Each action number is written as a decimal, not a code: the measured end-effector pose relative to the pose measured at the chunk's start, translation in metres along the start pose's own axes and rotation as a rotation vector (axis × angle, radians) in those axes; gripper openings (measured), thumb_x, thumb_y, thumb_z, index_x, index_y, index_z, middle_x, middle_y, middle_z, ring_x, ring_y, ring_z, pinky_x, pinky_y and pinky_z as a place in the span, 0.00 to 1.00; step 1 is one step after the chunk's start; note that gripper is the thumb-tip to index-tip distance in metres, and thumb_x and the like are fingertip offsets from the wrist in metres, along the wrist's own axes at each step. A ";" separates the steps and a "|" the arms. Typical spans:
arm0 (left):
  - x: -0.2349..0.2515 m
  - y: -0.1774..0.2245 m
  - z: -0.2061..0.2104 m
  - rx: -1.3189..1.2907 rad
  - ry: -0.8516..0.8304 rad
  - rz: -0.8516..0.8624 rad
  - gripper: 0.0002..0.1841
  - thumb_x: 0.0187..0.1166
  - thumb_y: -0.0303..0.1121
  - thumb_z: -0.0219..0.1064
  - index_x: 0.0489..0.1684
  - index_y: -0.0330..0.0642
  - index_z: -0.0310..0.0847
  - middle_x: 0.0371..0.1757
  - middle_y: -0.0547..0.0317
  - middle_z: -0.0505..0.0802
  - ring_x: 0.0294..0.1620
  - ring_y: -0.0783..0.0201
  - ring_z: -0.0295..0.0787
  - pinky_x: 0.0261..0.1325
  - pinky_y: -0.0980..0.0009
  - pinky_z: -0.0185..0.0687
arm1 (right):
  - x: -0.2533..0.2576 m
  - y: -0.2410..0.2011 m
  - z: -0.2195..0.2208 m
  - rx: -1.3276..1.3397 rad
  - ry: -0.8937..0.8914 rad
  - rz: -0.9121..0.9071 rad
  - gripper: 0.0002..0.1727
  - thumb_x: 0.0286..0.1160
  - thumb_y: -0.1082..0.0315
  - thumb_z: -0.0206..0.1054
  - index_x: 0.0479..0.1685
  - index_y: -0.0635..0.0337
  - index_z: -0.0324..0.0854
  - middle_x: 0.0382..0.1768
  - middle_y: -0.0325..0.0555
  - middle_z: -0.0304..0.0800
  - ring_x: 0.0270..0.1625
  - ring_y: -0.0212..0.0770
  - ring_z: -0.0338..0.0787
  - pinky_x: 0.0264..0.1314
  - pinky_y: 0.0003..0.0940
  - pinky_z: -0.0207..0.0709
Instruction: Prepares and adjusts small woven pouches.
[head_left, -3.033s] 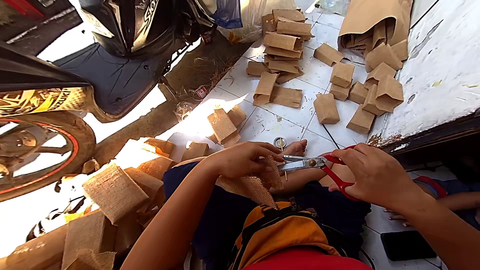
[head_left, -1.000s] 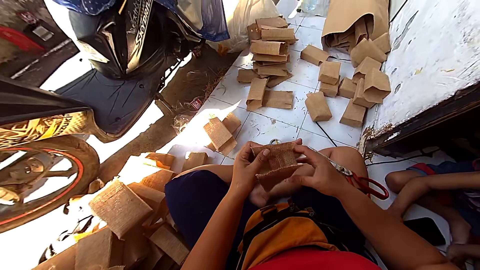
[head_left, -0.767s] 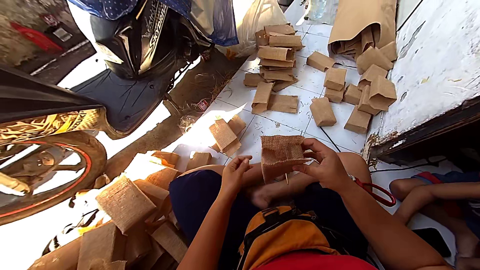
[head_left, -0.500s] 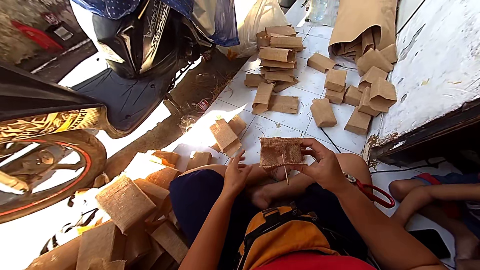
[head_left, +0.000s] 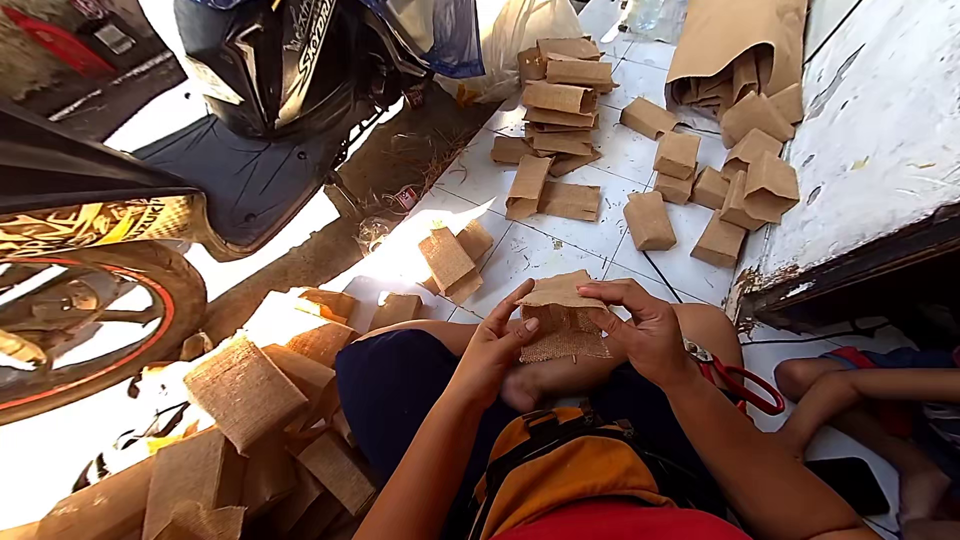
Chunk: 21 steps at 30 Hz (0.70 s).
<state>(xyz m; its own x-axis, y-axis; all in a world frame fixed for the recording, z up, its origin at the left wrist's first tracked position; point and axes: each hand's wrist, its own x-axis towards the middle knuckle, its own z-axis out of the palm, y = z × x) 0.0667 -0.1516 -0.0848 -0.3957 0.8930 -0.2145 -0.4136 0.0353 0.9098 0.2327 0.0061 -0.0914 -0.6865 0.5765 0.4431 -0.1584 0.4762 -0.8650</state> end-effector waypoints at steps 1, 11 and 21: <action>0.000 -0.001 0.000 -0.006 -0.001 0.011 0.30 0.83 0.25 0.62 0.86 0.53 0.68 0.65 0.55 0.90 0.56 0.65 0.91 0.62 0.67 0.87 | -0.001 -0.001 0.001 -0.036 0.008 -0.030 0.14 0.75 0.68 0.72 0.58 0.53 0.92 0.59 0.36 0.93 0.67 0.34 0.87 0.77 0.45 0.74; -0.008 0.008 0.002 0.144 -0.037 0.136 0.36 0.71 0.14 0.65 0.83 0.52 0.72 0.92 0.66 0.61 0.58 0.72 0.90 0.58 0.71 0.89 | 0.014 -0.013 -0.016 0.055 -0.206 0.084 0.16 0.76 0.48 0.71 0.44 0.47 0.96 0.64 0.32 0.91 0.75 0.34 0.78 0.82 0.45 0.63; -0.017 0.026 0.004 0.218 -0.138 0.175 0.52 0.53 0.14 0.79 0.88 0.58 0.67 0.93 0.63 0.57 0.68 0.62 0.87 0.60 0.63 0.92 | 0.007 -0.027 -0.005 -0.093 -0.166 -0.045 0.22 0.61 0.55 0.83 0.56 0.51 0.91 0.69 0.35 0.89 0.78 0.36 0.78 0.79 0.37 0.73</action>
<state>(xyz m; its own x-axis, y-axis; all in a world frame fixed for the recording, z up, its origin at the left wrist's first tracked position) 0.0660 -0.1642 -0.0557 -0.3237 0.9461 -0.0115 -0.1578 -0.0420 0.9866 0.2354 0.0007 -0.0640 -0.7889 0.4400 0.4290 -0.1301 0.5627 -0.8163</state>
